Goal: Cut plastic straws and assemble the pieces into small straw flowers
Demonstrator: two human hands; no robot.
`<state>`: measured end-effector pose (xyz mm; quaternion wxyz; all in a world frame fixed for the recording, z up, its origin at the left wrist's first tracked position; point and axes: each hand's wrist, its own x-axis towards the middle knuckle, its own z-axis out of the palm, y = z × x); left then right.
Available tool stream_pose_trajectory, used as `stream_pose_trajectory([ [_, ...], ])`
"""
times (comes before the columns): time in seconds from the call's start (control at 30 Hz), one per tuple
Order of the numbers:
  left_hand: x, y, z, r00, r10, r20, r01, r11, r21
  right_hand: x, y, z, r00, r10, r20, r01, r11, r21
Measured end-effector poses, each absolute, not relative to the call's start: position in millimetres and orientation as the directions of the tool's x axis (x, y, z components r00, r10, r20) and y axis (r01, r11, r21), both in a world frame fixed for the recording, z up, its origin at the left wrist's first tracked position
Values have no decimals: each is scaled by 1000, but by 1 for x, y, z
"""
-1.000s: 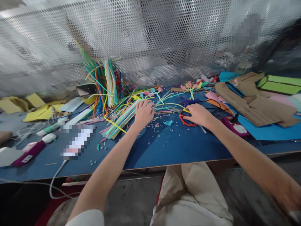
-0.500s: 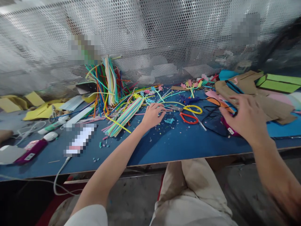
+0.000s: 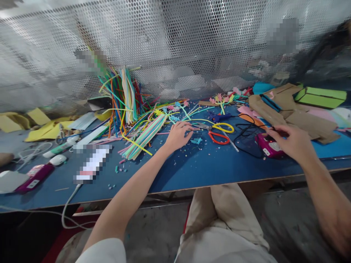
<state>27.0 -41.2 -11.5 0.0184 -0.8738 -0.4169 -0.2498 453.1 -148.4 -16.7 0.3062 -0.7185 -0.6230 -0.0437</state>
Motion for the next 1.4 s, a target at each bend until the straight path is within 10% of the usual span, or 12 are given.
stream_pose_trajectory([
  [0.73, 28, -41, -12, 540, 717, 441, 726, -661, 187, 448, -156, -17, 162, 862, 481, 964, -33, -265],
  [0.97, 27, -40, -11, 525, 733, 433, 733, -648, 207, 380, -153, 46, 36, 598, 801, 924, 286, -255],
  [1.13, 23, -35, -12, 513, 747, 423, 745, -632, 213, 348, -98, 54, -233, 806, 544, 920, 365, -146],
  [1.4, 13, -21, -25, 340, 836, 430, 861, -461, 217, 334, 13, 6, -184, 962, 202, 977, 202, -68],
])
